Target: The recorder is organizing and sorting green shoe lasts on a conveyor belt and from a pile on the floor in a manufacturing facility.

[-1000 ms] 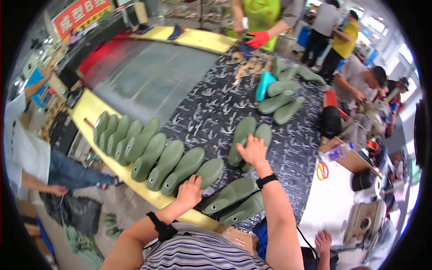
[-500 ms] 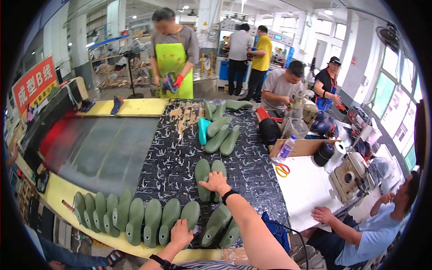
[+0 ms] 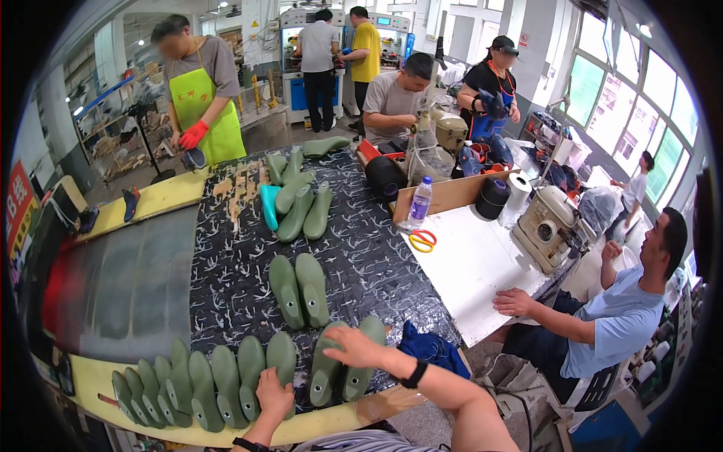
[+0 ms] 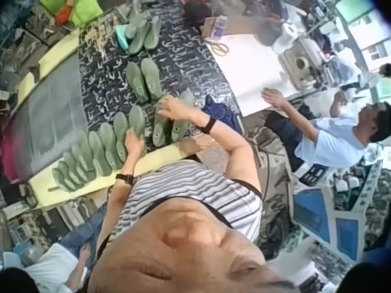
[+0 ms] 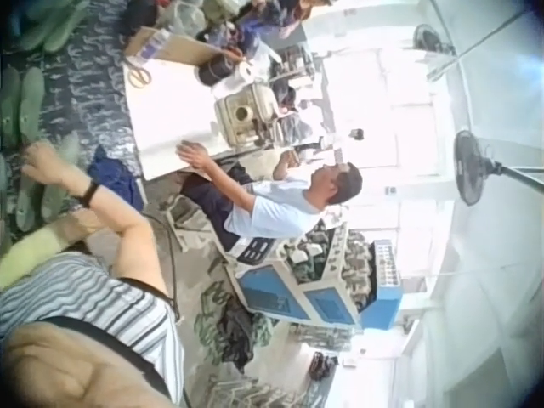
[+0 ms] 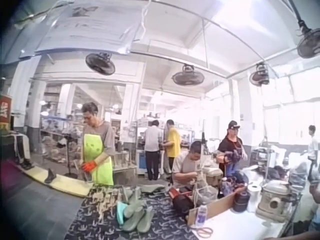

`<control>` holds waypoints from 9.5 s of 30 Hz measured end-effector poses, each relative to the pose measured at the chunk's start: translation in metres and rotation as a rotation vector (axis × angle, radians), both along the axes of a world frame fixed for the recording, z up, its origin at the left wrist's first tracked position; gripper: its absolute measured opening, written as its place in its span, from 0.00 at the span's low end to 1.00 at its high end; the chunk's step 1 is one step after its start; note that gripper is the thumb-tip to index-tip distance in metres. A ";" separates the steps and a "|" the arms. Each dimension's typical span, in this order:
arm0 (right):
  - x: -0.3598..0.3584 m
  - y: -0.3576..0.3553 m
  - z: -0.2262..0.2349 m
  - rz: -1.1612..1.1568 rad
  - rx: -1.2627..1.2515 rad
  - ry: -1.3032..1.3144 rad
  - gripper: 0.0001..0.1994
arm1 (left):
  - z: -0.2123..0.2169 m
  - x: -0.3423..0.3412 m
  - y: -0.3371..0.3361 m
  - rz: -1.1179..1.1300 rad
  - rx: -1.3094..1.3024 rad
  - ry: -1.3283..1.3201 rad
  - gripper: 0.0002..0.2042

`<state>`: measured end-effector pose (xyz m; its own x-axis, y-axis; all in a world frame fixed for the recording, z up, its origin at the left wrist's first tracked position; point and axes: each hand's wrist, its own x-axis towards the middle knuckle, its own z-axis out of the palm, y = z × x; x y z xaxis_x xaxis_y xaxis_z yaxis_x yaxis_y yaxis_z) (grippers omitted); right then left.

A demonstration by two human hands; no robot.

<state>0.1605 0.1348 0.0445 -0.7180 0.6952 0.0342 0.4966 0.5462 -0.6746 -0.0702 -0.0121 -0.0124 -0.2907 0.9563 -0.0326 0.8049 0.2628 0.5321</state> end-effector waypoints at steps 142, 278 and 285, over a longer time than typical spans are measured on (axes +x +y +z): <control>0.250 -0.722 -0.257 -1.268 -0.998 0.007 0.17 | -0.025 0.101 -0.276 -0.660 -1.070 -0.598 0.19; 0.003 -0.054 -0.104 -0.390 0.153 0.171 0.07 | -0.005 -0.050 -0.031 0.307 -0.009 0.162 0.19; 0.002 -0.053 -0.108 -0.414 0.208 0.166 0.07 | -0.010 -0.052 -0.025 0.295 -0.002 0.194 0.19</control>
